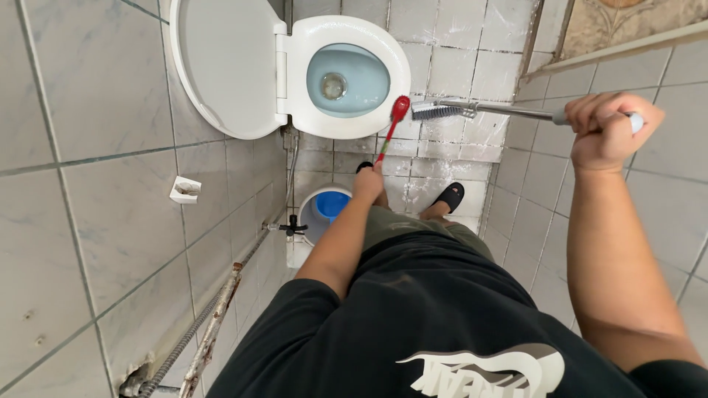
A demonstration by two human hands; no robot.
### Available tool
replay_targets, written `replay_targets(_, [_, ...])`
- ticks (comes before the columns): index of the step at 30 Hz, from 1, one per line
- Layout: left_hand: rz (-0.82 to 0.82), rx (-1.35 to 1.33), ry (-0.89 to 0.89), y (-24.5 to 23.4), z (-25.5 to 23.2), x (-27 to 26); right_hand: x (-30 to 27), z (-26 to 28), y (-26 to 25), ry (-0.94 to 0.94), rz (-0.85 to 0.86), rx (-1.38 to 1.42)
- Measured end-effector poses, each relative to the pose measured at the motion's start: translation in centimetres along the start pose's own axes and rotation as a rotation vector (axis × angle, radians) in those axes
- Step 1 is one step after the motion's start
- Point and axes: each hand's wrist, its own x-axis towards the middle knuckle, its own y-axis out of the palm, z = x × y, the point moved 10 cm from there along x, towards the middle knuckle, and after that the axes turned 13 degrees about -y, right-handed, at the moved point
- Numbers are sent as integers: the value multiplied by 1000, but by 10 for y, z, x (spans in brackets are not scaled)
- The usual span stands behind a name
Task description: Cleaning the toilet bowl and scrubbing the tiled bathroom floor using cleaning agents and brushes.
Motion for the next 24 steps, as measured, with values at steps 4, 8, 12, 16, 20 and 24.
replay_targets(4, [-52,8,-163,-57,94,16,3,3,-9,-6,1,9])
replay_targets(8, [-116,127,-386,-151,145,5,1,3,-18,-3,-16,-8])
replay_targets(12, [-16,150,-268,-103,95,40,-2,10,-9,-19,-39,-4])
replay_targets(16, [296,-241,-260,7,0,96,-4,20,20,-6,-2,-73])
replay_targets(20, [517,-591,-402,28,-39,143,-3,23,20,9,-18,-108])
replay_targets(24, [511,-406,-422,5,-3,139,-4,19,3,12,-65,-72])
